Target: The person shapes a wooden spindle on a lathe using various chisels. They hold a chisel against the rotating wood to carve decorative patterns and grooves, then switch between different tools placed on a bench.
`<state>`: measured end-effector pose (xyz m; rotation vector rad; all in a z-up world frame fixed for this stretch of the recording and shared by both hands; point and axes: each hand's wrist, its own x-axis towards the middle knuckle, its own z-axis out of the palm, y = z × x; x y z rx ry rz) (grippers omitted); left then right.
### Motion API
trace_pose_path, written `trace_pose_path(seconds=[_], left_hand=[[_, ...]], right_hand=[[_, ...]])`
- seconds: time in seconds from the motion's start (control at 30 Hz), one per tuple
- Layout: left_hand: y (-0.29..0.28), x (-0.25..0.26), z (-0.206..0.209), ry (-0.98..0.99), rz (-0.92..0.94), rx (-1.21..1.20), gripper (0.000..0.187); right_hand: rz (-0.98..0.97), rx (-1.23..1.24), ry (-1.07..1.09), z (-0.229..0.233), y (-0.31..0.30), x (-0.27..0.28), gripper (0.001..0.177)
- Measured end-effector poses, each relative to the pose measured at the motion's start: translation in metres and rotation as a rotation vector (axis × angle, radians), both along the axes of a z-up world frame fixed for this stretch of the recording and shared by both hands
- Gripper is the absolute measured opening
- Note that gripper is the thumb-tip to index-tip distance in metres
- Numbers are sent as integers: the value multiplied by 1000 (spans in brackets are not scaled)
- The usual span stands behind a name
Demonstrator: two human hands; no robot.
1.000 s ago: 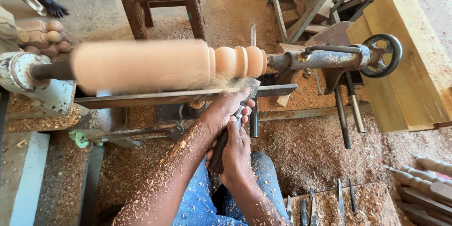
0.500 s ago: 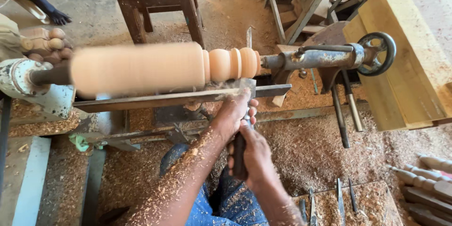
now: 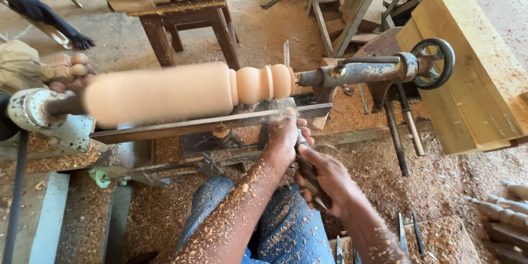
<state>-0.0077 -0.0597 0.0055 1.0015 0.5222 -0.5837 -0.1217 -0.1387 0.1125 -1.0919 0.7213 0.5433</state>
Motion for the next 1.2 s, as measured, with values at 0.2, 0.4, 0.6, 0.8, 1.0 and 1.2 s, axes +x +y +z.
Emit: trace_pose_path(seconds=[0.2,0.4,0.6,0.8,1.0,1.2], left_hand=[[-15,-11,38,10,111,-19,34],[-24,-10,37,-113,-18,251,44],[22,2,9,-128,-91,-13,28],[14,2,-1,-139,-42,-31,28],[3,2,-2,-89,10,16,32],[-6,1,-1,-55,60,28,35]], right_hand=[[244,-177,-65,-2,-52,7,47],[737,-1067,-237,9,-74,29,72],[823,-1253,-342,33,-76,41,65],[895,-1226,-441,28,-101,58,56],[969,-1194,-459,18,-121,72,61],[1045,-1249,-483,16,-138,94,59]])
